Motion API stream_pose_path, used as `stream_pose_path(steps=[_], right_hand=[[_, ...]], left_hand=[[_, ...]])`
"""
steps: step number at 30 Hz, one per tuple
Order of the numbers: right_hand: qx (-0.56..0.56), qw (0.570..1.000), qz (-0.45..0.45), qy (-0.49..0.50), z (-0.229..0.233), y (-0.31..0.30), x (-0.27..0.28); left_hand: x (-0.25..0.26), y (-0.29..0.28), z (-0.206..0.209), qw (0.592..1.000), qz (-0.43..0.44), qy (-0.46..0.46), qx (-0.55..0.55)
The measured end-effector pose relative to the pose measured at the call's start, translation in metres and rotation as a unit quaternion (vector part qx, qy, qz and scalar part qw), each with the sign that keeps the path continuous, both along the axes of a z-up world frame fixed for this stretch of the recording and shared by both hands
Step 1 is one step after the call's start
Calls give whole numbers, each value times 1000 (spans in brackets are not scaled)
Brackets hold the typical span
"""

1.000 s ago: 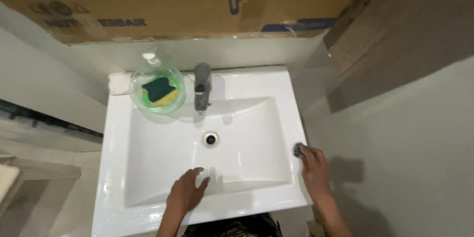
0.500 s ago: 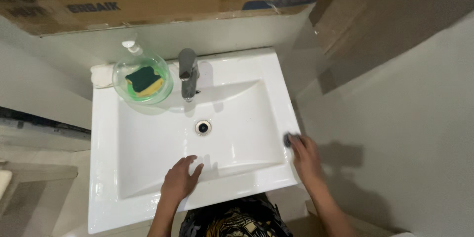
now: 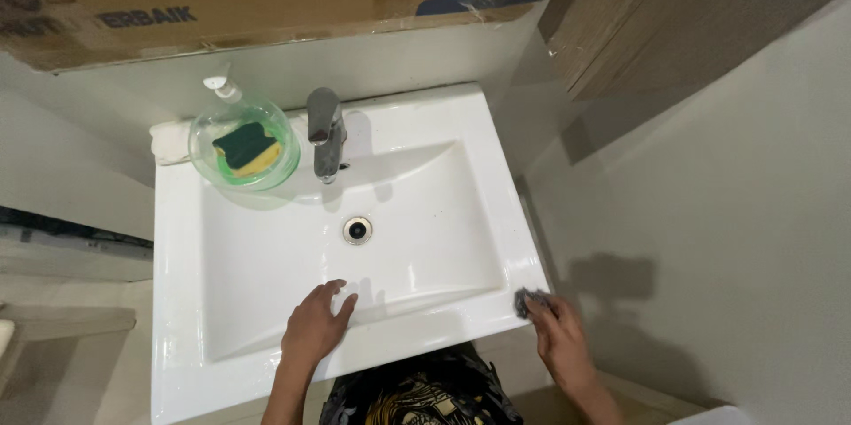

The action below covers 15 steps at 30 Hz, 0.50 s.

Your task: The person cleans the edges and basin of a bathroom sink using a steel wool pad with soap.

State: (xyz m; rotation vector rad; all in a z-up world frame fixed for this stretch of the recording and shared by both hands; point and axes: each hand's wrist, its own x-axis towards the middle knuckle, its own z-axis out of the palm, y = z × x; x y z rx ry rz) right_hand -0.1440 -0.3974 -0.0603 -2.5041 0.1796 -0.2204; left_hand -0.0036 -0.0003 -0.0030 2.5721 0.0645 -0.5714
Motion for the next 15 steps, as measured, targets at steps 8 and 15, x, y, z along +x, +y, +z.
stream_pose_path(steps=[8,15], right_hand=[[-26,997,21,-69,27,18,97],[-23,999,30,-22,26,21,17]], left_hand=[[-4,2,-3,1000,3,-13,-13],[-3,2,0,1000,4,-1,-4]])
